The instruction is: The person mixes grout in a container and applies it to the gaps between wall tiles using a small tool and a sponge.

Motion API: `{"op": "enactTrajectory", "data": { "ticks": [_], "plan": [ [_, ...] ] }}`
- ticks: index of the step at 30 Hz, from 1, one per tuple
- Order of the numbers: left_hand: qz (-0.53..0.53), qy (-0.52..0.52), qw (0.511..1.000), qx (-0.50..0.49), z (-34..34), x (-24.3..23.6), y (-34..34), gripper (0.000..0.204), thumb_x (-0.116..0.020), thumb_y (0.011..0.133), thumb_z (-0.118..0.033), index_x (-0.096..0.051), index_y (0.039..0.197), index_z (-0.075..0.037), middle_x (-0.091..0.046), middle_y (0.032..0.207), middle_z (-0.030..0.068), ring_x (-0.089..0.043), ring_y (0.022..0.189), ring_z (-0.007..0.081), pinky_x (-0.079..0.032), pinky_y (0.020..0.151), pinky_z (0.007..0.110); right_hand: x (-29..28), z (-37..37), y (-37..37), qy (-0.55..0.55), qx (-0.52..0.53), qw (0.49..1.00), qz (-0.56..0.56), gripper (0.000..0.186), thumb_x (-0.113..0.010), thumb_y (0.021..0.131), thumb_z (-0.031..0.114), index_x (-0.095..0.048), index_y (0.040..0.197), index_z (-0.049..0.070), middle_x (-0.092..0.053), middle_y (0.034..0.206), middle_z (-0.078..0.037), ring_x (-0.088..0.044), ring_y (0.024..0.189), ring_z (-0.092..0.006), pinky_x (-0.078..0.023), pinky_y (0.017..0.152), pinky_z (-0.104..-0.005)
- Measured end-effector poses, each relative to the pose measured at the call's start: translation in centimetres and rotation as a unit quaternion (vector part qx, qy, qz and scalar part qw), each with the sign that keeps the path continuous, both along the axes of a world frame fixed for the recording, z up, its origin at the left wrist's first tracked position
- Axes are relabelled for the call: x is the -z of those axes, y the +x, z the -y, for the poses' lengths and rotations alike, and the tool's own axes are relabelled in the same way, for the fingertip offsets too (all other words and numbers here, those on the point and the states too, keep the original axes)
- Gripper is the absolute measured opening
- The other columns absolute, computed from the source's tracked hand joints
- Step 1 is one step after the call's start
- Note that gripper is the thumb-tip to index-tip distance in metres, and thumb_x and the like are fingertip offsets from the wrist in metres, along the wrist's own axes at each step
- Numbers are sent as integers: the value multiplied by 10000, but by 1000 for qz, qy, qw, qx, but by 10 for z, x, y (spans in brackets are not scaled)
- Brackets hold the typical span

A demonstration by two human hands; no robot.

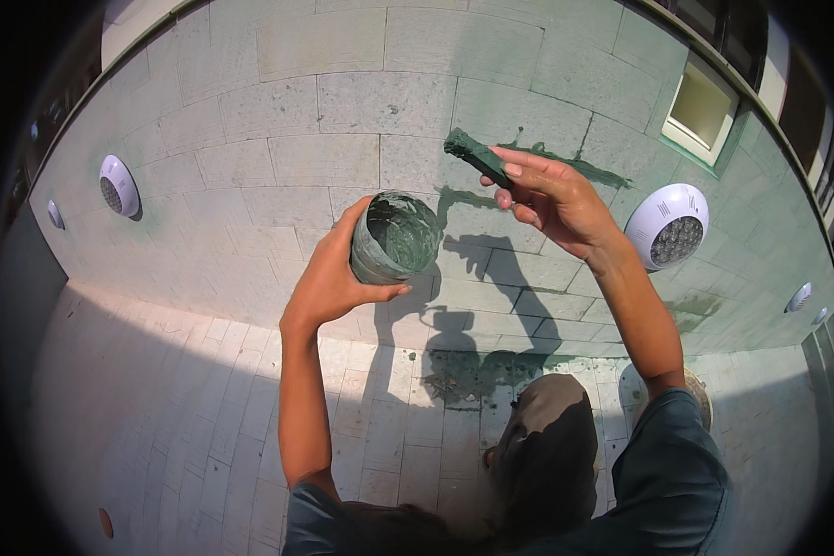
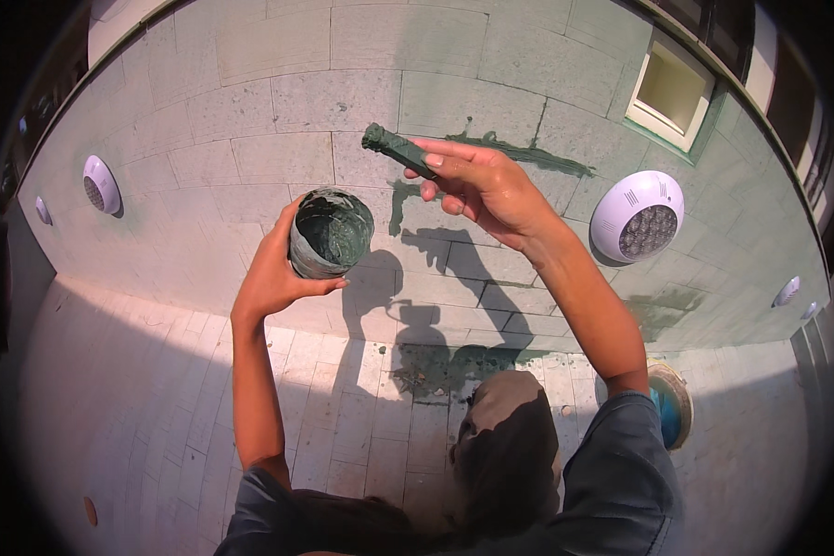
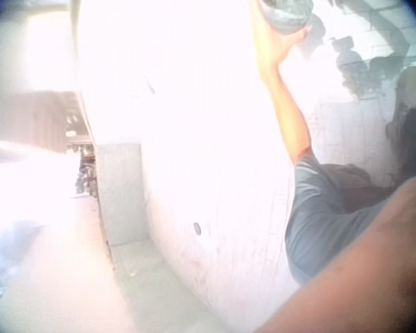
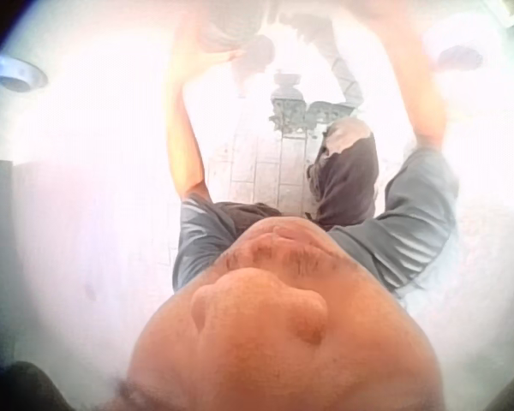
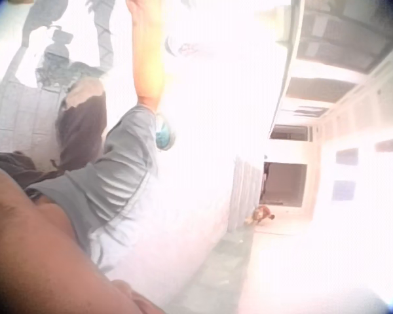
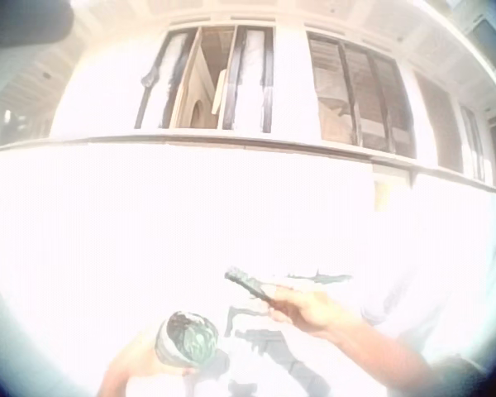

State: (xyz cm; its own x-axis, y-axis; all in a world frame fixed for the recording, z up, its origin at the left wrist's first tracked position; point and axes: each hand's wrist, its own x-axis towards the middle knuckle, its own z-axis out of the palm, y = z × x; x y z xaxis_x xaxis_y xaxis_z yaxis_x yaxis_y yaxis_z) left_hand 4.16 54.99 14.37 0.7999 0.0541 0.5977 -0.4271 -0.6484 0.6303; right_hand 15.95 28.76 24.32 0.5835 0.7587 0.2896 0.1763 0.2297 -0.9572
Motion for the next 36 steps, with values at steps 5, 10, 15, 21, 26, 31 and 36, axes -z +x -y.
{"op": "enactTrajectory", "data": {
  "ticks": [5, 10, 15, 21, 26, 31, 36],
  "plan": [
    [4, -6, 1000, -16, -6, -5, -8, 1138, -926, 481, -344, -382, 1433, -40, -551, 1329, 216, -540, 1243, 365, -430, 1068, 452, -39, -19, 21, 86, 201, 941, 257, 380, -600, 966, 176, -585, 1326, 55, -673, 1089, -108, -645, 875, -139, -503, 621, -246],
    [20, -14, 1000, 2, -2, -10, -12, 1133, -926, 490, -346, -379, 1434, -41, -558, 1320, 210, -546, 1234, 362, -435, 1059, 447, -96, -38, 67, 96, 408, 688, 593, 294, -607, 936, 118, -687, 1218, 143, -699, 1066, -104, -672, 825, -171, -535, 677, -272],
    [37, -20, 999, 15, -2, -16, -18, 1134, -929, 493, -349, -378, 1435, -41, -564, 1312, 206, -552, 1229, 353, -437, 1055, 447, -143, -53, 113, 130, 452, 533, 703, 324, -634, 898, 81, -681, 1214, 135, -689, 1045, -123, -685, 824, -252, -557, 715, -335],
    [51, -25, 998, 14, -3, -19, -26, 1135, -932, 492, -340, -378, 1435, -37, -565, 1309, 205, -553, 1227, 348, -440, 1051, 434, -168, -66, 127, 108, 470, 457, 748, 349, -633, 900, 82, -664, 1240, 153, -672, 1085, -130, -672, 881, -280, -559, 756, -338],
    [65, -21, 997, 27, -3, -20, -26, 1124, -930, 500, -341, -382, 1431, -32, -565, 1305, 211, -556, 1222, 347, -441, 1044, 431, -170, -68, 131, 27, 491, 355, 795, 410, -629, 878, 51, -640, 1271, 169, -648, 1151, -125, -646, 998, -284, -564, 781, -363],
    [60, -22, 997, 36, -3, -21, -26, 1116, -930, 504, -336, -384, 1427, -25, -564, 1304, 212, -559, 1217, 348, -440, 1044, 434, -159, -59, 138, -33, 461, 313, 830, 422, -614, 875, 30, -639, 1268, 180, -651, 1149, -114, -647, 1029, -270, -584, 785, -371],
    [61, -25, 997, 34, -5, -20, -29, 1118, -929, 503, -341, -383, 1428, -30, -568, 1301, 210, -560, 1217, 348, -439, 1044, 438, -152, -54, 127, -50, 443, 338, 829, 415, -598, 845, 26, -648, 1238, 150, -645, 1112, -76, -644, 997, -248, -587, 756, -359]
  ]
}}
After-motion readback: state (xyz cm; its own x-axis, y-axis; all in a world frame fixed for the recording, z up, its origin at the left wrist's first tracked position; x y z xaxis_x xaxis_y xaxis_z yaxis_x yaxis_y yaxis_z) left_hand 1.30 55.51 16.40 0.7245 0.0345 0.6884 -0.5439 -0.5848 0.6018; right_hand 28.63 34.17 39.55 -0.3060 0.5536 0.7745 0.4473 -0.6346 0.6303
